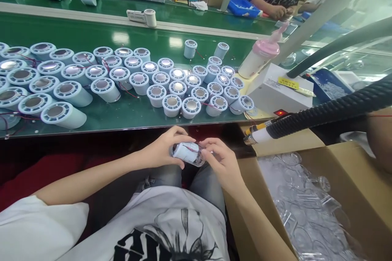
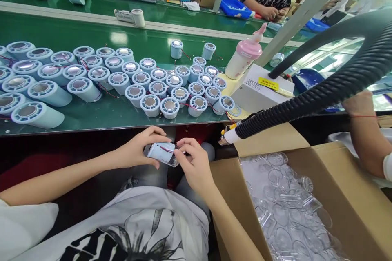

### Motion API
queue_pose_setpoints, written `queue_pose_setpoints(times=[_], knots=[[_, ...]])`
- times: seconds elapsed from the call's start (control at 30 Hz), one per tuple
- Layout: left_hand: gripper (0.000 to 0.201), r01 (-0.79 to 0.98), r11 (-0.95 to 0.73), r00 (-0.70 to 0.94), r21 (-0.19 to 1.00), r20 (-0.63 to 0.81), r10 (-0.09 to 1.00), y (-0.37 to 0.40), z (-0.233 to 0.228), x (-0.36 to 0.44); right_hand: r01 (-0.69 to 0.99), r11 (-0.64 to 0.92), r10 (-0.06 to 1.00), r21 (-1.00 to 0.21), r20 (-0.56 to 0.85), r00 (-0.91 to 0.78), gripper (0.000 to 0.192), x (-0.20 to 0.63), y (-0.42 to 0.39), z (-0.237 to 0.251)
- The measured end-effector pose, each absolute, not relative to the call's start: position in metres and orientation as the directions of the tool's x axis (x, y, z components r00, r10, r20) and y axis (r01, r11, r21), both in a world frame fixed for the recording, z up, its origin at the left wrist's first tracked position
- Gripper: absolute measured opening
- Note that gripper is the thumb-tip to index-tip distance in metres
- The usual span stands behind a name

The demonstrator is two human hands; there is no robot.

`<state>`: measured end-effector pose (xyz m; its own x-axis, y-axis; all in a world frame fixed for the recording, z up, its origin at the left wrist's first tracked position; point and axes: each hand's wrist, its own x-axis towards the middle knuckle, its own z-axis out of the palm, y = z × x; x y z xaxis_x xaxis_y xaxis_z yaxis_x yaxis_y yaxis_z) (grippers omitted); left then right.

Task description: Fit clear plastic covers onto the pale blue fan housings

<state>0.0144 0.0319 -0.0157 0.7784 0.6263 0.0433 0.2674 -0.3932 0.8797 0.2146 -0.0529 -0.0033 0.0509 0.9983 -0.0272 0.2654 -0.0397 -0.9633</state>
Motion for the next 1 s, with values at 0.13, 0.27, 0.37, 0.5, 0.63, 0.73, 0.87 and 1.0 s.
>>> queue_pose_setpoints(times=[0.13,0.27,0.37,0.5,0.63,0.73,0.87,1.0], knots=[[0.068,0.165,-0.136,0.832,0.977,-0.063,0.551,0.028,-0.014,0.014,-0.017,-0.138,0.989,-0.99,-0.139,0.044,0.028,0.221,-0.052,-0.003],[0.068,0.097,0.195,0.789,0.976,-0.194,0.582,0.023,-0.01,0.014,0.169,0.072,0.992,-0.983,0.053,-0.115,0.025,0.226,-0.057,-0.002],[0.068,0.094,0.281,0.792,0.955,-0.243,0.56,0.021,-0.007,0.012,0.406,0.239,0.967,-0.882,0.179,-0.181,0.035,0.227,-0.062,-0.003],[0.073,0.113,0.107,0.814,0.988,-0.154,0.56,0.021,0.0,0.006,0.301,0.19,0.971,-0.935,0.134,-0.196,0.037,0.226,-0.066,-0.001],[0.075,0.104,-0.061,0.823,0.993,-0.052,0.565,0.022,0.007,0.002,0.164,0.075,0.979,-0.984,0.042,-0.199,0.036,0.224,-0.067,0.004],[0.073,0.089,-0.134,0.834,0.987,0.0,0.552,0.021,0.008,0.0,0.144,0.02,0.981,-0.989,-0.008,-0.192,0.037,0.223,-0.067,0.007],[0.072,0.074,-0.169,0.845,0.983,0.028,0.533,0.021,0.007,-0.002,0.102,-0.051,0.982,-0.994,-0.068,-0.177,0.038,0.221,-0.068,0.008],[0.071,0.059,-0.177,0.853,0.982,0.043,0.52,0.021,0.007,-0.003,0.022,-0.107,0.977,-0.994,-0.11,-0.185,0.039,0.22,-0.069,0.006]])
